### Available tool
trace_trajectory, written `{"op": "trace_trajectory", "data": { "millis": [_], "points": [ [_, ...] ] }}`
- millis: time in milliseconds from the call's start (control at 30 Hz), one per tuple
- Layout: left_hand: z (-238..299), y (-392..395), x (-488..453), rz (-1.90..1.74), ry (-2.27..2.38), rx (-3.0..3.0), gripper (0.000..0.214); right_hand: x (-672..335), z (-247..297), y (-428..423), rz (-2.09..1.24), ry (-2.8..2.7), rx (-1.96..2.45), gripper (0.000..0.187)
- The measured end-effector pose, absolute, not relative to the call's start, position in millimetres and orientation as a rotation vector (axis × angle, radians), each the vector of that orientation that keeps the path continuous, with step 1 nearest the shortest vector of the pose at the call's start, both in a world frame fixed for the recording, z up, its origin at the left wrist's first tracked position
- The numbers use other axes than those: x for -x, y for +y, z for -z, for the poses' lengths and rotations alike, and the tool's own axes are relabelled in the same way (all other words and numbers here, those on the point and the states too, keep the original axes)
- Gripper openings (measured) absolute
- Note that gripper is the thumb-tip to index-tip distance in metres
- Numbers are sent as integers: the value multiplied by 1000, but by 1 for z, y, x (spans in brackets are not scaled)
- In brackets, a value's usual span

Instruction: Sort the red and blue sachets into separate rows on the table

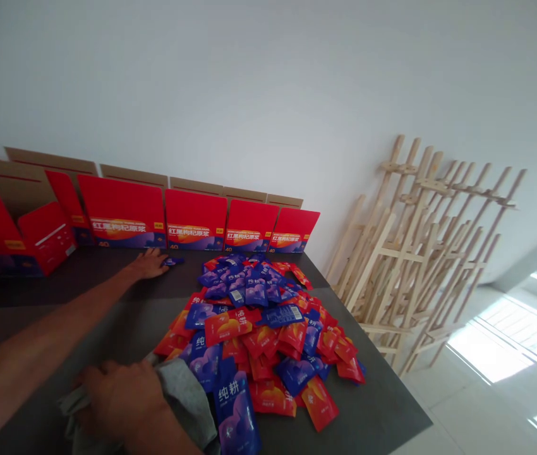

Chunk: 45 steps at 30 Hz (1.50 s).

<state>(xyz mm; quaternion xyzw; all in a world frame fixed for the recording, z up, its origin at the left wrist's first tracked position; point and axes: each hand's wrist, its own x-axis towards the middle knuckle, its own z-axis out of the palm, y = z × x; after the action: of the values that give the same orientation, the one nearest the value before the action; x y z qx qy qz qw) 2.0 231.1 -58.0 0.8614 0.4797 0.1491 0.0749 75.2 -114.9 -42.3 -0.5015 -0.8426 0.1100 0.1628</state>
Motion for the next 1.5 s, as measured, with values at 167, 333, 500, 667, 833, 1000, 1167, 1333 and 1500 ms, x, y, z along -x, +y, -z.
{"op": "trace_trajectory", "data": {
  "millis": [167, 333, 500, 667, 833, 1000, 1167, 1333, 1500],
  "points": [
    [55, 217, 10, -617, 1454, -2326, 40, -74, 39, -115, -330, -2389, 1456, 38],
    [42, 187, 11, -908, 1277, -1967, 42, -74, 36, -116, -340, -2284, 1510, 35],
    [43, 123, 8, -1119, 982, -1449, 43, -76, 30, -116, -354, -2002, 1614, 30],
    [59, 29, 24, -1100, 754, -1077, 51, -77, 27, -117, -317, -1924, 1645, 32],
    [73, -41, 40, -1027, 722, -912, 59, -76, 28, -117, -259, -1958, 1635, 24],
    [82, -64, 44, -1060, 779, -874, 66, -79, 25, -117, -225, -1899, 1657, 21],
    [86, -72, 47, -1052, 841, -925, 64, -87, 27, -113, -231, -1667, 1607, 24],
    [83, -74, 46, -1084, 840, -955, 61, -91, 29, -112, -213, -1605, 1556, 27],
    [77, -72, 44, -1185, 782, -911, 68, -91, 28, -115, -250, -1893, 1453, 25]
  ]
}}
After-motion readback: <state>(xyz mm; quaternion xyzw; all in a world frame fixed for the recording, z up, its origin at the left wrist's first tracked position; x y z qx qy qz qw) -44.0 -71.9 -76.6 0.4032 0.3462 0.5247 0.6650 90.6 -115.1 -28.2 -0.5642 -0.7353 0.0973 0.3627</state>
